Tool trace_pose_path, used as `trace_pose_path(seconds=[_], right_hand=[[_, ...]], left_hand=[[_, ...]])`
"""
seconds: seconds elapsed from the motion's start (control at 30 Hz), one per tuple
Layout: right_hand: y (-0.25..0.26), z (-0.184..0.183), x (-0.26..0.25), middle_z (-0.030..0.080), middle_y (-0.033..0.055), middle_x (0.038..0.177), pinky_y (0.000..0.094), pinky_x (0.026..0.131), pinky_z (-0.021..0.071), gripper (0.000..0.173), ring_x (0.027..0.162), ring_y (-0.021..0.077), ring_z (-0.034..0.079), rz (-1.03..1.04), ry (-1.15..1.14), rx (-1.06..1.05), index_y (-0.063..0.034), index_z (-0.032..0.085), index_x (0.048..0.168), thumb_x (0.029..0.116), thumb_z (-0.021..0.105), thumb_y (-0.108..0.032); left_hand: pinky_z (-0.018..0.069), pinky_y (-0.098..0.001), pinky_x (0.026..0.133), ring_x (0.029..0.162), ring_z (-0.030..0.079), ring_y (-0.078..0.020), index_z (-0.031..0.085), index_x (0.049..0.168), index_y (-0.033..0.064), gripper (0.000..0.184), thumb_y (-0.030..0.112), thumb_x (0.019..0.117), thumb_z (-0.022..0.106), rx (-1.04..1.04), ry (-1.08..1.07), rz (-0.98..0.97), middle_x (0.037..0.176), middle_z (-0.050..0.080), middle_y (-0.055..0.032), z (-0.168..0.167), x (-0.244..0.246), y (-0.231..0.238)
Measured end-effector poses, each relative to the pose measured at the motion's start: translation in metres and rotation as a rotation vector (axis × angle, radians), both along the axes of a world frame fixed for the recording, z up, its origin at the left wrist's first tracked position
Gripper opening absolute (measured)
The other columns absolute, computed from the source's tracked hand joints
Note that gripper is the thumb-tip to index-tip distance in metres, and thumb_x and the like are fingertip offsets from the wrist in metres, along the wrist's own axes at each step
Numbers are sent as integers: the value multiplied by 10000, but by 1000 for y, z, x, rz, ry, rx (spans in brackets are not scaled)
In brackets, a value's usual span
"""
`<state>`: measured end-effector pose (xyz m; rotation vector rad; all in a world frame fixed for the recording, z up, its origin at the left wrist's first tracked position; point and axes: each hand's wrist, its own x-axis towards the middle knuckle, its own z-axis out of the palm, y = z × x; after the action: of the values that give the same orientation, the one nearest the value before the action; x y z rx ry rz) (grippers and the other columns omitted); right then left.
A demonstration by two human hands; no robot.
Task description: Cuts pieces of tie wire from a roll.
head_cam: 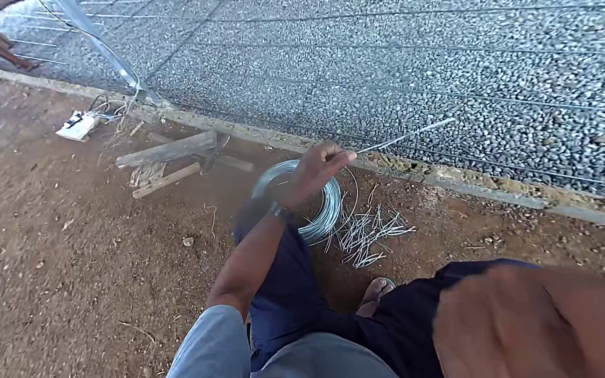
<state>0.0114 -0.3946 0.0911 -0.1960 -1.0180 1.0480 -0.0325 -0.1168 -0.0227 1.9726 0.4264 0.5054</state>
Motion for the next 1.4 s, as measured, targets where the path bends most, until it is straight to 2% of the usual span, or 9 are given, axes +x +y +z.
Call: trace_pose_path(seconds=[0.13,0.27,0.33,0.47,0.6,0.73,0.93,1.07,1.4], right_hand=[[12,-61,52,714,61,860,333,611,624,345,682,167,690,-388,-294,-348,-106,666,1245,1044,590,-376],[33,-135,71,695,132,857,372,592,597,337,647,220,659,-659,-371,-815,-53,600,1340,1046,528,-201],[42,-166,74,721,128,908,397,637,609,321,689,233,687,-700,-382,-976,-41,591,1309,1051,562,-229],[53,-199,78,715,77,849,431,681,613,346,710,201,702,-776,-596,-1137,-42,617,1179,1033,623,-355],[55,-206,82,634,67,753,465,594,556,345,629,209,626,-902,-757,-1162,-77,628,1133,1020,626,-403],[52,-203,85,669,58,822,462,626,575,389,671,201,652,-957,-805,-1156,-135,592,1324,1036,604,-395],[46,-207,88,687,67,861,463,619,582,451,673,207,661,-1028,-802,-1137,-170,544,1430,1042,596,-394],[43,-206,88,692,73,873,473,610,576,455,677,217,664,-1055,-797,-1151,-188,532,1439,1042,596,-401],[46,-206,88,696,92,868,494,626,578,450,693,251,678,-1092,-854,-1202,-150,532,1433,1041,607,-357]], left_hand=[[499,-347,644,668,551,-136,672,910,57,324,356,1020,618,117,-32,-43,755,589,-31,-12,37,24],[519,-364,630,701,595,-162,672,1076,119,299,402,1042,581,101,93,2,869,645,-48,-1,9,5],[501,-361,581,670,585,-175,667,1101,141,254,374,1047,579,95,109,4,876,649,-48,-2,-4,-4],[544,-364,646,766,641,-175,674,1241,196,269,357,1061,556,70,155,-94,1018,703,-31,-9,2,-6],[438,-334,447,557,527,-180,686,1249,242,255,353,1060,556,46,237,-124,890,673,-48,-11,9,-17],[426,-356,447,544,515,-189,690,1252,287,269,409,1051,559,86,301,-151,852,665,-43,-15,16,-24],[414,-329,443,540,506,-171,697,1230,271,257,396,1055,555,72,326,-197,858,665,-31,-18,19,-29],[355,-284,398,486,443,-155,706,1196,239,231,348,1061,555,33,300,-241,807,632,-38,-22,19,-33],[389,-327,421,476,453,-172,708,1200,275,252,403,1064,538,79,398,-228,763,624,-52,-20,27,-41]])
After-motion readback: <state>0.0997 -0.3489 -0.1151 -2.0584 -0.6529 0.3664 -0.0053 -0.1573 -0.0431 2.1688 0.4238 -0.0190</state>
